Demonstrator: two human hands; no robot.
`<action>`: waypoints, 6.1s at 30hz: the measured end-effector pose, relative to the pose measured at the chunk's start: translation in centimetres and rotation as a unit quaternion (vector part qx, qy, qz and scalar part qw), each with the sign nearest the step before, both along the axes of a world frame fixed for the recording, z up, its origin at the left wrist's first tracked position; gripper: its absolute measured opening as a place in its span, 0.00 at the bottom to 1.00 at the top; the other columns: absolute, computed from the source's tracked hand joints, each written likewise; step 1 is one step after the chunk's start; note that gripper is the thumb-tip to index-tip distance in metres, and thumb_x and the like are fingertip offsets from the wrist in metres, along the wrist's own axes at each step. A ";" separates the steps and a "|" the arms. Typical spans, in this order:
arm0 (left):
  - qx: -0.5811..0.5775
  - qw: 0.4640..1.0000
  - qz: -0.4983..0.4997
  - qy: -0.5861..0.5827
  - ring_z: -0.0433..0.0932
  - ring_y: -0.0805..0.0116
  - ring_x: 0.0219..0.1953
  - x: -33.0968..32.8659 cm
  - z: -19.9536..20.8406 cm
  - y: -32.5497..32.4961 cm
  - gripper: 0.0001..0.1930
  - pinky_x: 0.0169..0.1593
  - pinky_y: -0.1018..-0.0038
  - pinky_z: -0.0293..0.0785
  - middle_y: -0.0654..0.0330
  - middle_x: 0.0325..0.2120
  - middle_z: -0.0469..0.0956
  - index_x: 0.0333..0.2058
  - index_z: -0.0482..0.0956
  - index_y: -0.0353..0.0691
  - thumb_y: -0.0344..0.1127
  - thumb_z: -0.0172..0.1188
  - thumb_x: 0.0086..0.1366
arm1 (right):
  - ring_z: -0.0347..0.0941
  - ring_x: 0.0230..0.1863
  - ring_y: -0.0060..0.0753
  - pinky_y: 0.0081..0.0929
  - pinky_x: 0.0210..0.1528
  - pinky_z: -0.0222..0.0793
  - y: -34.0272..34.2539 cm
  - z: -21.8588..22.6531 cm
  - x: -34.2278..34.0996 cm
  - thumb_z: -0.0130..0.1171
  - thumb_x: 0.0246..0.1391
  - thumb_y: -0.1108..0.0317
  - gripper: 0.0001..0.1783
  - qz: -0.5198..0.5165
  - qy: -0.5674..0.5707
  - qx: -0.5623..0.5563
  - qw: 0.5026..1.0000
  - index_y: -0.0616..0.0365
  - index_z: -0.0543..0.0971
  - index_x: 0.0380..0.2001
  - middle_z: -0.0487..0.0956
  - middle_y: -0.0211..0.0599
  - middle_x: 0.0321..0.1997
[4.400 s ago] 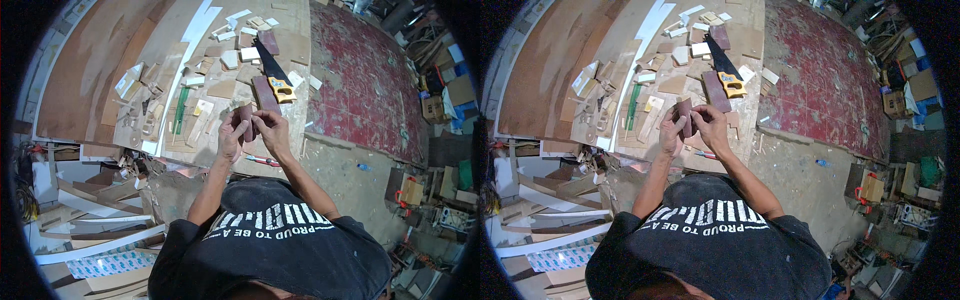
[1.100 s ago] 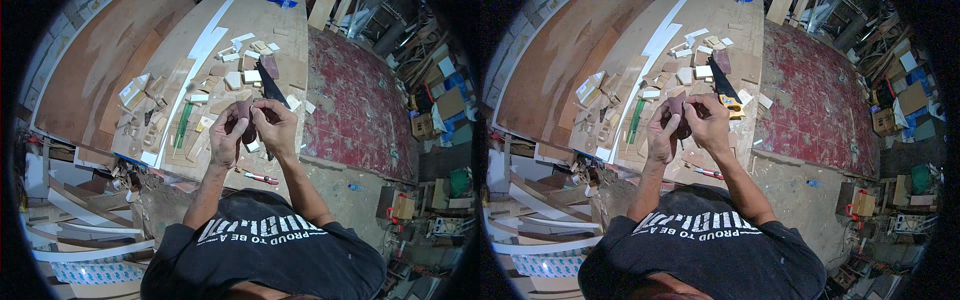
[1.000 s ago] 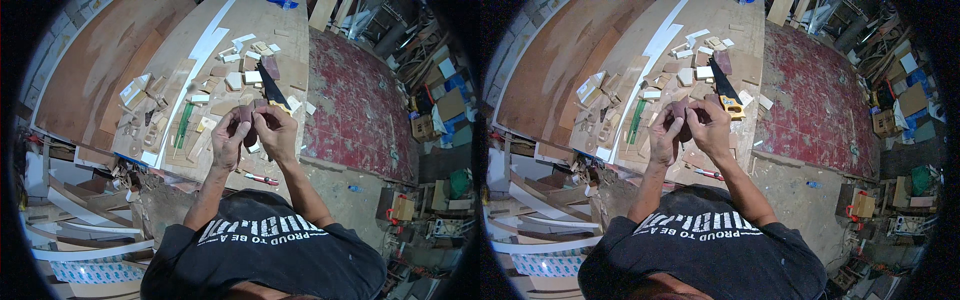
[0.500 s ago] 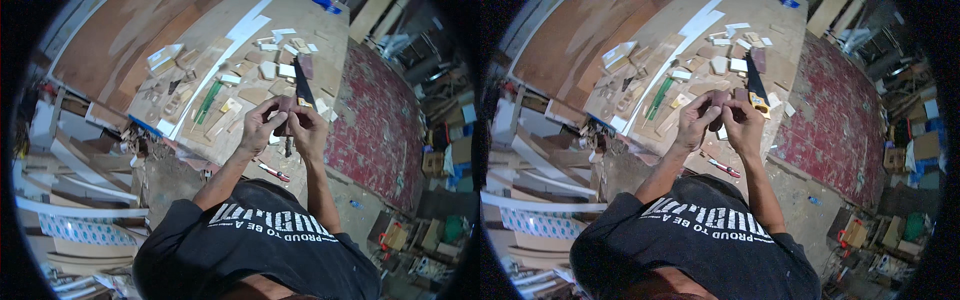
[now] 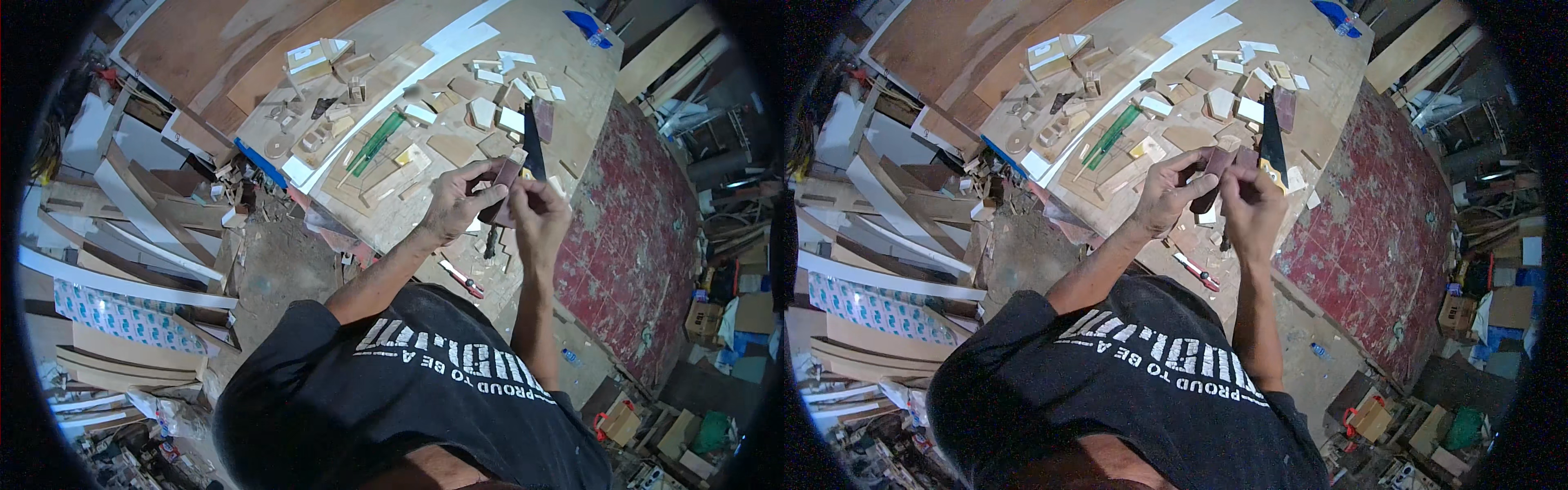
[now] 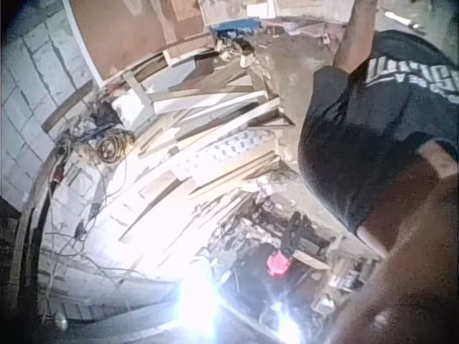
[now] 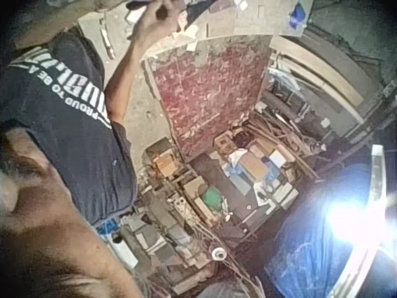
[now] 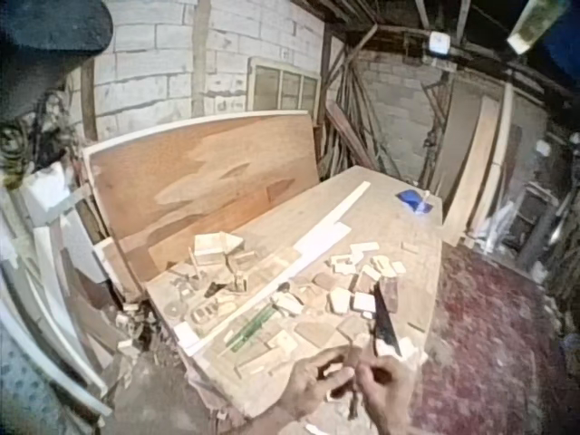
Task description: Sanding and assembling small wooden blocks on a workbench in a workshop.
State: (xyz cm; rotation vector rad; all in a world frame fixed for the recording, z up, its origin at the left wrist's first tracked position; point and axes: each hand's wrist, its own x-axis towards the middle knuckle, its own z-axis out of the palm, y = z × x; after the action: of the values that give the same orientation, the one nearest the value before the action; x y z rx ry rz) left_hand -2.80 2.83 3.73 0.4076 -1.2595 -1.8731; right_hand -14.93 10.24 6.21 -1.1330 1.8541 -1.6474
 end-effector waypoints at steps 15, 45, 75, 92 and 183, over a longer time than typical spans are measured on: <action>0.232 0.964 -0.021 0.126 0.77 0.65 0.49 1.7 -1.0 0.3 0.20 0.52 0.65 0.76 0.57 0.47 0.75 0.55 0.65 0.42 0.28 0.55 0.66 | 0.72 0.29 0.14 0.13 0.31 0.67 -1.4 -0.8 2.1 0.61 0.52 0.77 0.06 0.006 -0.060 -0.127 0.990 0.63 0.82 0.35 0.80 0.29 0.32; 0.089 0.993 0.065 0.035 0.75 0.73 0.44 2.0 -1.9 1.0 0.19 0.48 0.73 0.73 0.61 0.42 0.76 0.52 0.68 0.38 0.25 0.60 0.62 | 0.69 0.24 0.14 0.15 0.28 0.64 0.4 -1.8 1.5 0.60 0.55 0.73 0.05 0.095 -0.220 0.015 0.971 0.65 0.80 0.31 0.77 0.27 0.24; 0.219 0.974 0.025 0.060 0.76 0.73 0.45 2.3 -1.0 1.2 0.17 0.49 0.72 0.75 0.61 0.43 0.76 0.51 0.70 0.40 0.29 0.60 0.64 | 0.67 0.24 0.12 0.13 0.25 0.61 -0.7 -2.5 1.0 0.64 0.52 0.75 0.06 0.081 -0.369 -0.063 0.924 0.62 0.80 0.35 0.76 0.23 0.26; -0.292 0.867 0.121 -0.385 0.76 0.55 0.43 -2.5 -21.0 1.7 0.12 0.49 0.66 0.72 0.51 0.39 0.78 0.42 0.80 0.39 0.27 0.61 0.57 | 0.69 0.27 0.19 0.19 0.29 0.65 13.6 -12.9 -6.5 0.58 0.58 0.74 0.08 -0.115 -0.290 0.028 0.950 0.66 0.78 0.40 0.76 0.31 0.30; 0.363 0.912 0.069 -0.178 0.77 0.71 0.29 7.3 -17.9 8.2 0.10 0.31 0.73 0.75 0.60 0.29 0.79 0.38 0.77 0.34 0.28 0.63 0.57 | 0.67 0.54 0.46 0.49 0.51 0.64 16.3 -30.0 3.1 0.54 0.53 0.67 0.18 -0.011 0.322 0.351 0.879 0.48 0.73 0.49 0.73 0.39 0.49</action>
State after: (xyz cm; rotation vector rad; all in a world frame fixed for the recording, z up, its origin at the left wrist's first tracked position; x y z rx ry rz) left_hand 4.46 11.01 -14.20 1.2445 -0.6675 -2.1550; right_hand -11.80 26.54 -23.78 -1.3821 2.5477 -0.4661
